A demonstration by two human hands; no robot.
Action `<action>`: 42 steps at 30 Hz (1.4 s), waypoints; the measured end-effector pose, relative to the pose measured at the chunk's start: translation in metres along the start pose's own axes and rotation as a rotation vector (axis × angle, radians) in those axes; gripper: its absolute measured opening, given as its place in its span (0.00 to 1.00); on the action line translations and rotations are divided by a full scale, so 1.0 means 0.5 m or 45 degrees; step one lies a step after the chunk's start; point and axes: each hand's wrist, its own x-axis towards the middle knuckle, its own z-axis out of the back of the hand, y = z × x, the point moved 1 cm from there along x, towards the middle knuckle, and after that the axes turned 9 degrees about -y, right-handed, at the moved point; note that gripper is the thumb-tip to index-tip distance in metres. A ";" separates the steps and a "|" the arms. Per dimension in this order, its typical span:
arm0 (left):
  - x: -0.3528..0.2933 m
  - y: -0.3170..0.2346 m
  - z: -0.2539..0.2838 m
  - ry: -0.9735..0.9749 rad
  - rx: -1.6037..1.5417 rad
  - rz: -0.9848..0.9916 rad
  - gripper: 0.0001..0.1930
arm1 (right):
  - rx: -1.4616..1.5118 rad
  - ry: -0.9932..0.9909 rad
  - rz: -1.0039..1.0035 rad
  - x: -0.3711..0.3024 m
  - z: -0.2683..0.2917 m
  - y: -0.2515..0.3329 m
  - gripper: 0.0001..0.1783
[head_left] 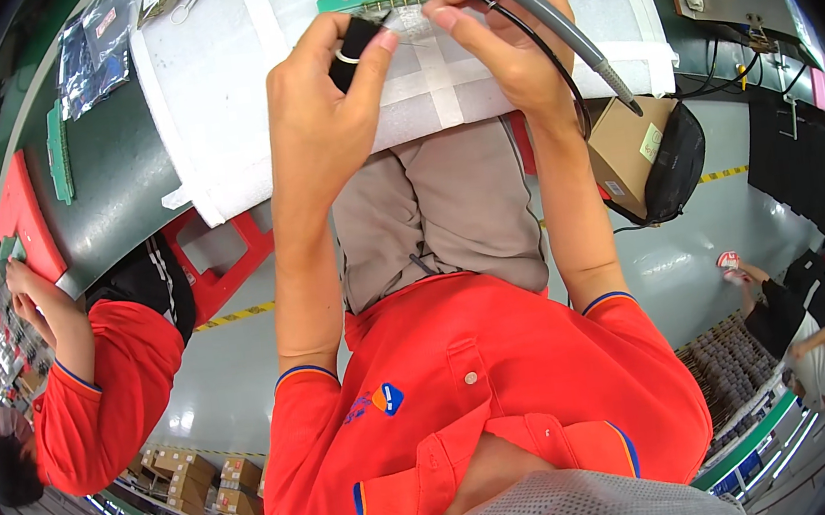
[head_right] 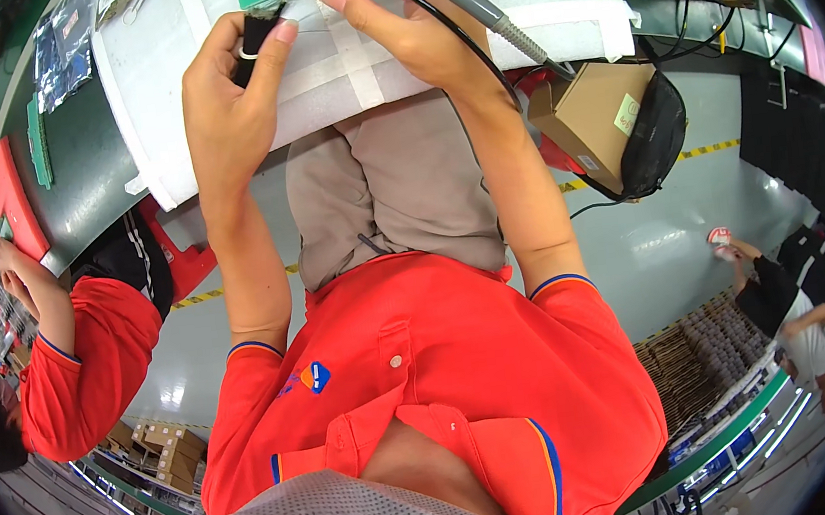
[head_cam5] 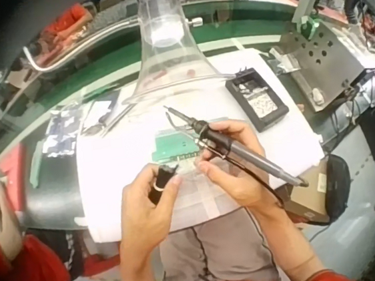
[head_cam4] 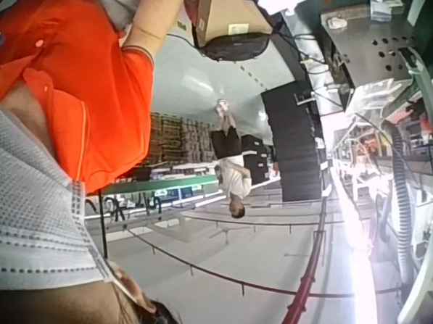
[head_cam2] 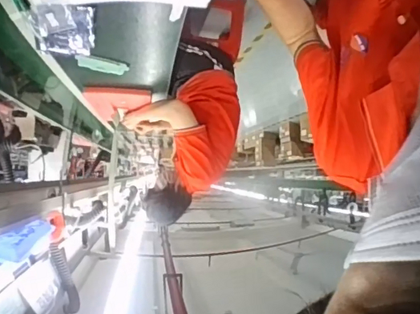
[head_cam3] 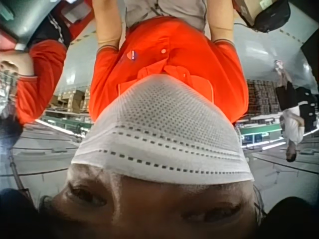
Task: The person solders individual wires from a bundle onto the terminals of a circuit board using a soldering iron, then swaps the boards to continue soldering wires.
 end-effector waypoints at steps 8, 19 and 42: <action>0.026 0.055 0.002 -0.271 0.273 -0.261 0.10 | -0.564 -0.642 -0.399 0.002 0.038 0.082 0.09; 0.036 0.062 -0.011 -0.222 0.414 -0.330 0.09 | -0.830 -0.406 -0.207 -0.038 0.066 0.059 0.07; 0.039 0.067 -0.006 -0.179 0.360 -0.219 0.09 | -0.945 -0.361 -0.259 -0.028 0.054 0.065 0.07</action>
